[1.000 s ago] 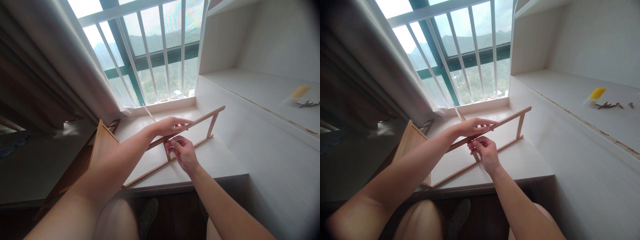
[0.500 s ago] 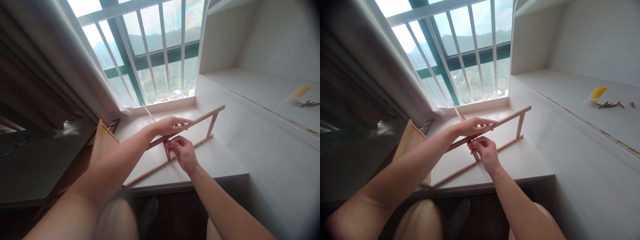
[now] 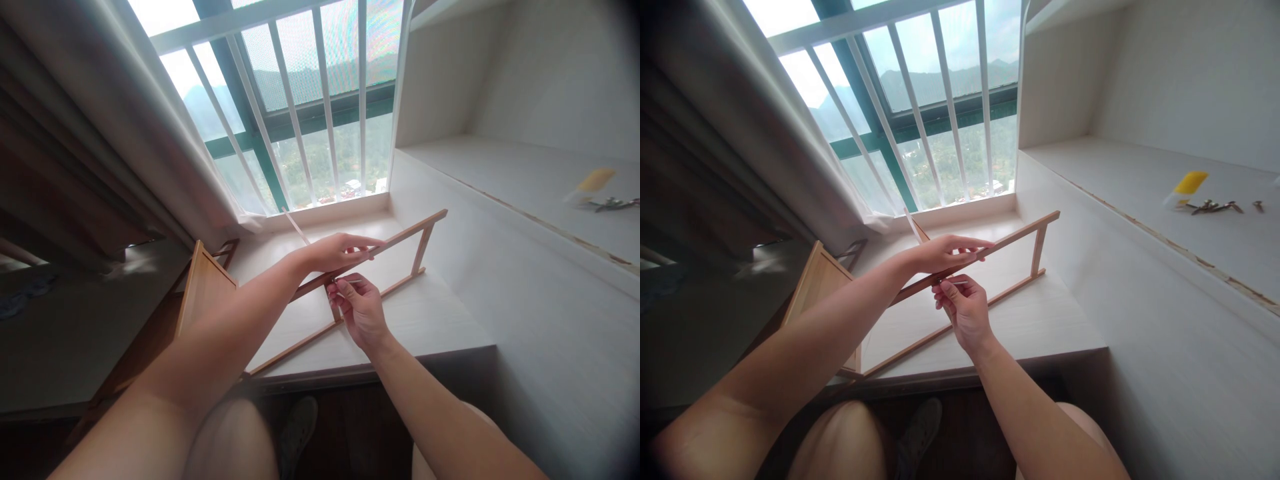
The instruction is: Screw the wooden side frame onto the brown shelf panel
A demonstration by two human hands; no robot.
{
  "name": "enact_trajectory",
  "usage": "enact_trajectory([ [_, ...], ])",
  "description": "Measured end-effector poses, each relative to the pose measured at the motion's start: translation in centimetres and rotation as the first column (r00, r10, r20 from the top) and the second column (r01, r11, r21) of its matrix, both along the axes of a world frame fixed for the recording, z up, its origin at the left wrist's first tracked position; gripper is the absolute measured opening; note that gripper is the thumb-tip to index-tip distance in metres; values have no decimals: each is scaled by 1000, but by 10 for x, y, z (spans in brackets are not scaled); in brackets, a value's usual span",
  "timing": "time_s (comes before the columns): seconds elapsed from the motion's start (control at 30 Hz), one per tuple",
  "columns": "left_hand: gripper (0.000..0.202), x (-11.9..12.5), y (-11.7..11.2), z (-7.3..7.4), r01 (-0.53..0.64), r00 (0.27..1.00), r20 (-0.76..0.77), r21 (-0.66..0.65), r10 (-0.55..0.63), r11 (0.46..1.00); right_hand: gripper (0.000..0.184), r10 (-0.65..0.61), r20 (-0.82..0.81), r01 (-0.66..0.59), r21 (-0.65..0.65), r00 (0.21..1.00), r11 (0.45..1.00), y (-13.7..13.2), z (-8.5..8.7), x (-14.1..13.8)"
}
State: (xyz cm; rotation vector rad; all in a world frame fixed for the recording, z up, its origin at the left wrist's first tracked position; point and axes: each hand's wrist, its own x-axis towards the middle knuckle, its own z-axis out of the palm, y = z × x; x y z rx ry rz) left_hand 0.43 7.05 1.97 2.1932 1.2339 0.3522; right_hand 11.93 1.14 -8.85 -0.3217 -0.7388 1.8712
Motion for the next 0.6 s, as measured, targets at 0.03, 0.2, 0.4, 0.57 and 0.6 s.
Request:
enact_trajectory([
  [0.03, 47, 0, 0, 0, -1, 1000, -1, 2, 1, 1000, 16, 3, -9, -3, 5, 1000, 1000, 0, -1, 0],
  [0.2, 47, -1, -1, -1, 2, 1000, 0, 7, -2, 1000, 20, -17, 51, 13, 69, 999, 998, 5, -3, 2],
  [0.4, 47, -2, 0, -2, -3, 1000, 18, -5, 3, 1000, 14, -82, 274, 5, 271, 958, 963, 17, 1, 16],
  [0.57, 47, -1, -1, -2, 1, 1000, 21, -7, -1, 1000, 13, -120, 361, -10, 338, 925, 941, 22, 2, 22],
  [0.6, 47, -1, -1, -2, 2, 1000, 17, -5, -2, 1000, 14, -116, 357, -5, 322, 927, 947, 22, 1, 21],
])
